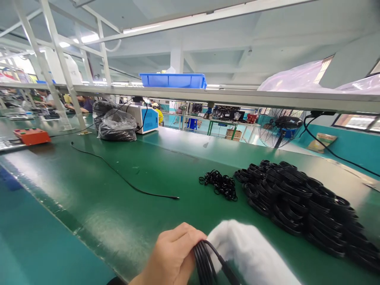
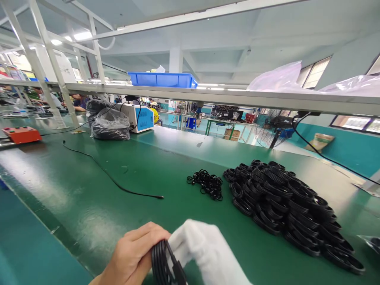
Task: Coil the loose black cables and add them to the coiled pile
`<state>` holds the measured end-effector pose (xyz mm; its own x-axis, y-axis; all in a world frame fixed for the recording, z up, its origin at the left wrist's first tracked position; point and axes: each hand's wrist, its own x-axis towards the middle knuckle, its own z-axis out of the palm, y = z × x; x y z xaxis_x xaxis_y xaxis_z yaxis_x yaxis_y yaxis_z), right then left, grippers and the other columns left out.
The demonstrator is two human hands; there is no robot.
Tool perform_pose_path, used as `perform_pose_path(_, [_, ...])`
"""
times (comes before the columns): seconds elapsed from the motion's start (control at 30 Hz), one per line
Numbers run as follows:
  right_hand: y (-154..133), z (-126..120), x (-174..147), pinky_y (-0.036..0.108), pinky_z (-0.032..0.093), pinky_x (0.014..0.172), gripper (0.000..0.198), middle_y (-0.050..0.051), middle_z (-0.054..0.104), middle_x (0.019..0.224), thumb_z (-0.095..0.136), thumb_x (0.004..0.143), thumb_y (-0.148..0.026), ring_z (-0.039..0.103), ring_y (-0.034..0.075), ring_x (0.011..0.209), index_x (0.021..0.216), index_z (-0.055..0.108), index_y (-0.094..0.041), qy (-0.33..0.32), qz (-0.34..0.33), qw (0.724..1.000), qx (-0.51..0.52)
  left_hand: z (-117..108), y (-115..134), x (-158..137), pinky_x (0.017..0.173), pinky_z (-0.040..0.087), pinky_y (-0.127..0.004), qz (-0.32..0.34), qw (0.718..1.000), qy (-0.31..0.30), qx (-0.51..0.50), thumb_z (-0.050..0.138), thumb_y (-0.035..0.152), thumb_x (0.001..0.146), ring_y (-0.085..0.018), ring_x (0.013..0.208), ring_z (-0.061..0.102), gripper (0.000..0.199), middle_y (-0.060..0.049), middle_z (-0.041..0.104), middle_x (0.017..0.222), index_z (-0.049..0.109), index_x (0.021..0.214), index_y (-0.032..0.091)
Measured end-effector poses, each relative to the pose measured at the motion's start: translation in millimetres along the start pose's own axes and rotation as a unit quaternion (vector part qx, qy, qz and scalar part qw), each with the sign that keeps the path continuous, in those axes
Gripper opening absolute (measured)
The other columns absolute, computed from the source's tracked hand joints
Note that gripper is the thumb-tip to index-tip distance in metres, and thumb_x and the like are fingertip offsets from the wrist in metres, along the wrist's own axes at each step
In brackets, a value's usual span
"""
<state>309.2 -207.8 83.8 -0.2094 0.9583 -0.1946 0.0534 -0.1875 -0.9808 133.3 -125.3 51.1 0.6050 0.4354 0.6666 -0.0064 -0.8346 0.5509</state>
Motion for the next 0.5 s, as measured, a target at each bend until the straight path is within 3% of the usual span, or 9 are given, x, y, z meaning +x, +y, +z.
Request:
perform_pose_path(0.07, [4.1,-0.7,7.0,0.035,0.046,0.083,0.05,0.008,0.054,0.121,0.055,0.081,-0.046,0.052,0.024,0.107,0.127,0.046,-0.026,0.043,0.002,0.999,-0.003,-2.9,-1.0,0.8,0.059,0.045,-0.02,-0.03,0.998,-0.038,0.029,0.037,0.009,0.086,-0.013,0.065,0.059,0.026,-0.005,0.062,0.076,0.06,0.092,0.018])
perform_pose_path(0.13, [10.3,0.6,17.3,0.034,0.045,0.082,0.076,0.007,0.056,0.12,0.071,0.066,-0.042,0.053,0.025,0.106,0.133,0.039,-0.029,0.056,0.026,0.998,0.002,-3.8,-1.8,2.4,0.062,0.045,-0.022,-0.071,0.994,-0.082,0.032,0.035,0.009,0.085,-0.014,0.069,0.059,0.028,-0.005,0.063,0.079,0.061,0.092,0.018])
perform_pose_path(0.23, [21.1,5.8,33.4,0.035,0.045,0.079,0.11,0.006,0.06,0.106,0.083,0.044,-0.028,0.058,0.024,0.094,0.139,0.029,-0.026,0.018,0.07,0.997,0.027,-3.4,-2.6,5.1,0.07,0.045,-0.022,-0.136,0.983,-0.117,-0.029,0.036,0.011,0.085,-0.015,0.078,0.059,0.029,-0.004,0.064,0.085,0.063,0.089,0.018])
perform_pose_path(0.33, [28.5,13.5,43.6,0.032,0.047,0.069,0.128,0.004,0.063,0.089,0.083,0.038,-0.019,0.061,0.02,0.08,0.144,0.01,-0.02,-0.033,0.094,0.99,0.103,-3.3,-4.1,6.4,0.071,0.043,-0.02,-0.189,0.972,-0.116,-0.077,0.039,0.009,0.084,-0.014,0.077,0.058,0.027,-0.002,0.064,0.082,0.065,0.084,0.019])
perform_pose_path(0.43, [27.4,22.5,48.7,0.026,0.045,0.062,0.135,0.0,0.062,0.078,0.078,0.036,-0.007,0.06,0.015,0.07,0.143,-0.004,-0.015,-0.026,0.103,0.978,0.178,-3.3,-5.6,5.9,0.066,0.041,-0.02,-0.221,0.966,-0.114,-0.071,0.04,0.01,0.084,-0.012,0.071,0.056,0.026,0.0,0.061,0.077,0.064,0.078,0.019])
perform_pose_path(0.5, [22.0,27.1,51.0,0.023,0.045,0.058,0.119,-0.002,0.061,0.076,0.073,0.039,-0.003,0.058,0.012,0.064,0.141,0.014,-0.016,-0.007,0.083,0.983,0.165,-3.4,-5.8,5.9,0.067,0.041,-0.021,-0.233,0.965,-0.114,-0.05,0.04,0.011,0.084,-0.013,0.073,0.055,0.026,-0.001,0.059,0.081,0.064,0.082,0.019])
